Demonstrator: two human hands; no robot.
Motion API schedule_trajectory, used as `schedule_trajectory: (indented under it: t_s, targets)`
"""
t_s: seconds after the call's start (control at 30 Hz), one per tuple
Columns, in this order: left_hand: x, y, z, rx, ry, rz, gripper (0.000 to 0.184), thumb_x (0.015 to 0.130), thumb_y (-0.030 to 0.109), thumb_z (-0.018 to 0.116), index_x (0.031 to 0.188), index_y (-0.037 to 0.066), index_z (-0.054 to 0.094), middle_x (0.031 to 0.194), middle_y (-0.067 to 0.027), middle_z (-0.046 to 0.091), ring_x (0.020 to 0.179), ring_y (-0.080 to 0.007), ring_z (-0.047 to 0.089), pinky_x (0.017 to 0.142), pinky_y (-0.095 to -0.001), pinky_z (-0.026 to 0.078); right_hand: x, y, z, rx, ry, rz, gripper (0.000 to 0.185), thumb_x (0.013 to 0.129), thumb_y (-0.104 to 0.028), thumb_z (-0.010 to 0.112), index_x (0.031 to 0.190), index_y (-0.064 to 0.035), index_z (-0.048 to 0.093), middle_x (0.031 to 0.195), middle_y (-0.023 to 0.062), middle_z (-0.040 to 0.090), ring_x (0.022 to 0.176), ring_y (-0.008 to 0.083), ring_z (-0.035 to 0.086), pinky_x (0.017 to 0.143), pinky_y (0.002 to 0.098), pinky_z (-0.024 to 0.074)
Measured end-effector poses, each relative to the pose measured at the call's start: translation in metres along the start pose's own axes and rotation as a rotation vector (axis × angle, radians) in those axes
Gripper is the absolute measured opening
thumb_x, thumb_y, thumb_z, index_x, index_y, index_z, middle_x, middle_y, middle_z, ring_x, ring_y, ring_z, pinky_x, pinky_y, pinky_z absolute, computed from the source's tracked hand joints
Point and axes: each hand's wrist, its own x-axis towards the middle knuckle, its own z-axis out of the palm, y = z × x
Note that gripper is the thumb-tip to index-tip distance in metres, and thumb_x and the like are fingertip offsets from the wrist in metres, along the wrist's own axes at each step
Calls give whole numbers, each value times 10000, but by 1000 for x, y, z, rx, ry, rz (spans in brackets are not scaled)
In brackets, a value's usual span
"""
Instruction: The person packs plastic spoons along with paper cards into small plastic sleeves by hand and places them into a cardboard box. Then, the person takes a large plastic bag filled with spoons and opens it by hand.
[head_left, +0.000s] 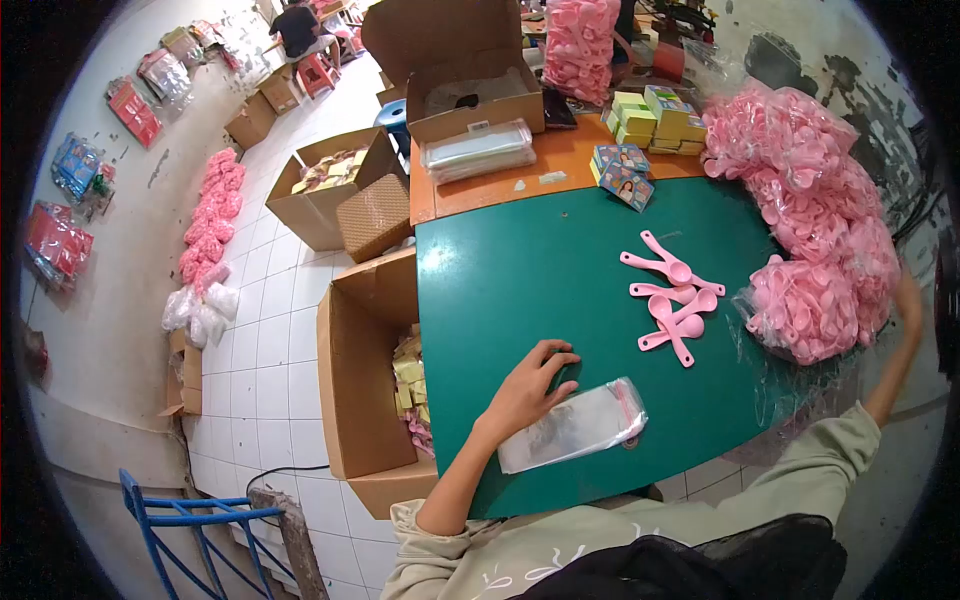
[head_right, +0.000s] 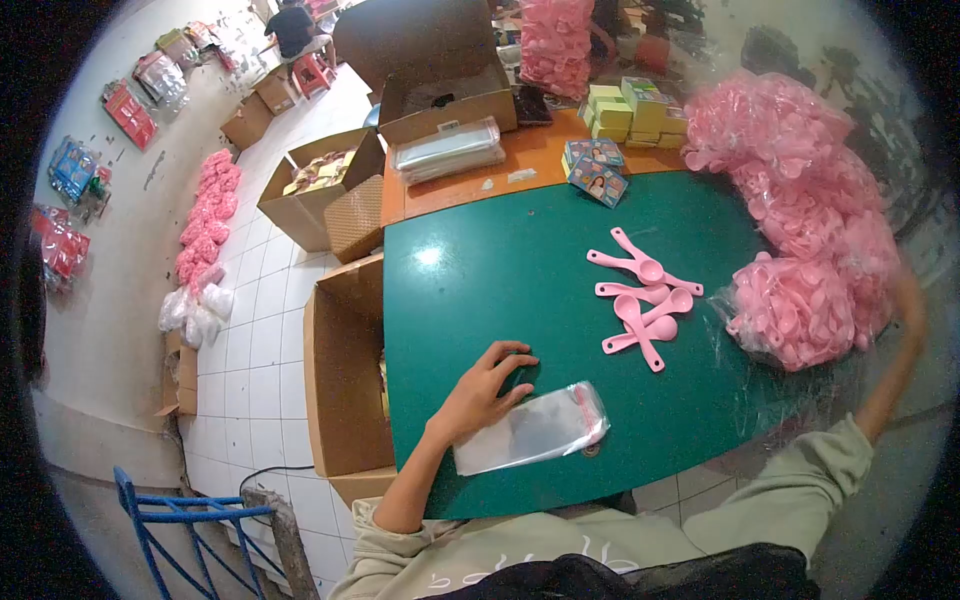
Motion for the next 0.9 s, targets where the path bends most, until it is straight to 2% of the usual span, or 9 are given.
schedule_trajectory:
  t_s: [0.1,0.27,0.3,0.33,0.43,0.47,0.5,0.63,0.9]
  targets:
    - [2,-1,3,-5,10,2,325,842,159,624,1146,80,540,1215,-119,457,1087,-312,508,915,-383,444,-15,53,12,96,65,68,325,837,-158,592,1127,-15,554,1000,150,619,918,209,606,820,354,468]
    - [1,3,-1,-50,15,-26,321,844,167,621,1142,70,553,1183,-127,486,1060,-300,532,893,-376,458,-12,-23,68,347,240,-112,406,834,-172,600,1203,-29,508,1016,144,606,914,206,597,787,336,471]
    - [2,4,-3,-59,28,-32,321,845,172,620,1141,67,555,1166,-130,499,1046,-298,542,885,-373,463,-14,-51,87,219,313,-200,423,834,-175,601,1218,-32,499,1019,142,604,913,205,595,780,332,472]
    - [0,6,-1,-58,31,-74,321,844,180,622,1135,62,557,1141,-131,513,1030,-295,552,875,-368,468,-13,-70,114,-582,527,-255,381,824,-156,597,1178,-29,531,966,124,612,869,183,595,747,319,470]
    - [2,14,13,-58,12,-115,321,837,197,631,1116,52,566,1060,-129,549,979,-286,579,841,-357,481,-81,-234,153,470,-145,-136,283,755,-184,665,996,-39,627,921,136,633,747,280,605,697,366,471]
    - [3,17,17,-55,-13,-81,320,832,199,637,1107,50,569,1029,-126,556,960,-282,585,826,-355,485,-100,-251,172,406,-285,-325,310,736,-206,698,993,-47,626,934,139,619,803,284,602,696,381,471]
    - [3,20,20,-48,-38,-46,319,827,201,643,1099,49,573,998,-122,563,941,-277,591,812,-353,488,-113,-250,204,173,-188,-500,364,728,-229,718,1022,-51,596,958,138,582,856,294,574,721,395,462]
    - [1,16,37,152,54,112,321,780,180,685,1062,57,592,873,-97,544,824,-247,577,721,-371,478,-129,-264,281,294,111,-347,377,770,-112,658,1111,-31,519,1018,149,537,887,336,543,768,432,432]
    - [1,13,22,-214,121,-40,233,784,83,682,982,47,563,863,-62,560,804,-178,592,702,-304,486,-121,-284,227,544,-8,-320,182,860,-67,537,1000,9,623,888,150,550,789,284,561,716,341,443]
